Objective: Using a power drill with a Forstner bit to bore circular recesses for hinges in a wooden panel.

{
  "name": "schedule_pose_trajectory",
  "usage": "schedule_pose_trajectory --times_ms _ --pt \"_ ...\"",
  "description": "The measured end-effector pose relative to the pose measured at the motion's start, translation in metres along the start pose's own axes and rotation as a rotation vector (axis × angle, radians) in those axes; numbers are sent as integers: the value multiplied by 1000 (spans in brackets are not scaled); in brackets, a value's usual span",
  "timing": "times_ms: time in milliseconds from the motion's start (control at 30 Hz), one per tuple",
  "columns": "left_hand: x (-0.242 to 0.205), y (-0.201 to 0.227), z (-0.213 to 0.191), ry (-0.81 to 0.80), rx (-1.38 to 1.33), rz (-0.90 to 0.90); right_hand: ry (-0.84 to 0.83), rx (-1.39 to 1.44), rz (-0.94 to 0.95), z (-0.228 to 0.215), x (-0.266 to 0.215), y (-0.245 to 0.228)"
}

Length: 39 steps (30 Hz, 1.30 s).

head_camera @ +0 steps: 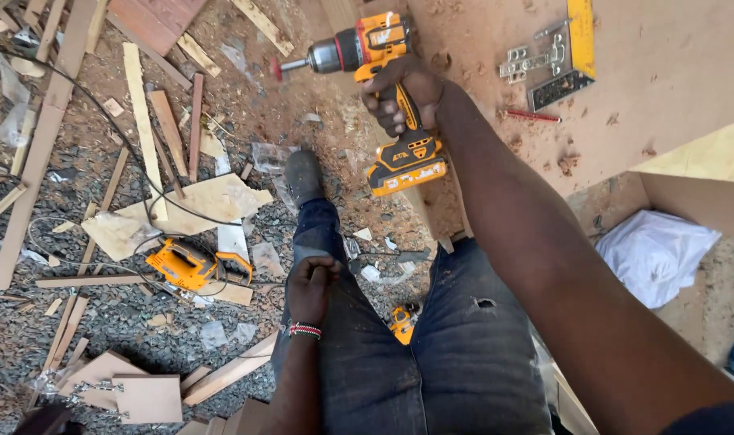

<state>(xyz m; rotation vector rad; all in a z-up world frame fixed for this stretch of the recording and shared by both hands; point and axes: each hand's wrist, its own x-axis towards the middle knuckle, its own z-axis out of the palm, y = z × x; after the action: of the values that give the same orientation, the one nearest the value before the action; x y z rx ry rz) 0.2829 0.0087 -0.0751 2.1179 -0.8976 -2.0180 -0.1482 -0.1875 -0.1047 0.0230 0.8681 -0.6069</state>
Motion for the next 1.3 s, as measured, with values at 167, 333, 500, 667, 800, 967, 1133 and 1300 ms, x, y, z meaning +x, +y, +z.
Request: schedule_pose_trajectory --times_ms 167,333,500,667,800,967,1133,1300 --pt "-5 17 -11 -26 -147 -3 146 186 222 -52 -3 97" --pt "-5 35 -7 -47 -97 8 191 404 369 -60 -64 245" --pt "-1 31 2 -90 -47 35 270 447 427 -45 -112 349" --pt "-1 18 4 -99 37 -16 402 362 343 -22 -119 333" --pt "1 1 3 -66 18 -17 441 186 255 -26 -86 252" --pt "-12 -3 8 -45 4 21 211 45 262 -51 -44 146" --pt "-15 -7 7 -75 68 50 288 127 296 -54 -67 183" --pt "-15 9 12 -85 68 51 350 110 468 -45 -118 307"
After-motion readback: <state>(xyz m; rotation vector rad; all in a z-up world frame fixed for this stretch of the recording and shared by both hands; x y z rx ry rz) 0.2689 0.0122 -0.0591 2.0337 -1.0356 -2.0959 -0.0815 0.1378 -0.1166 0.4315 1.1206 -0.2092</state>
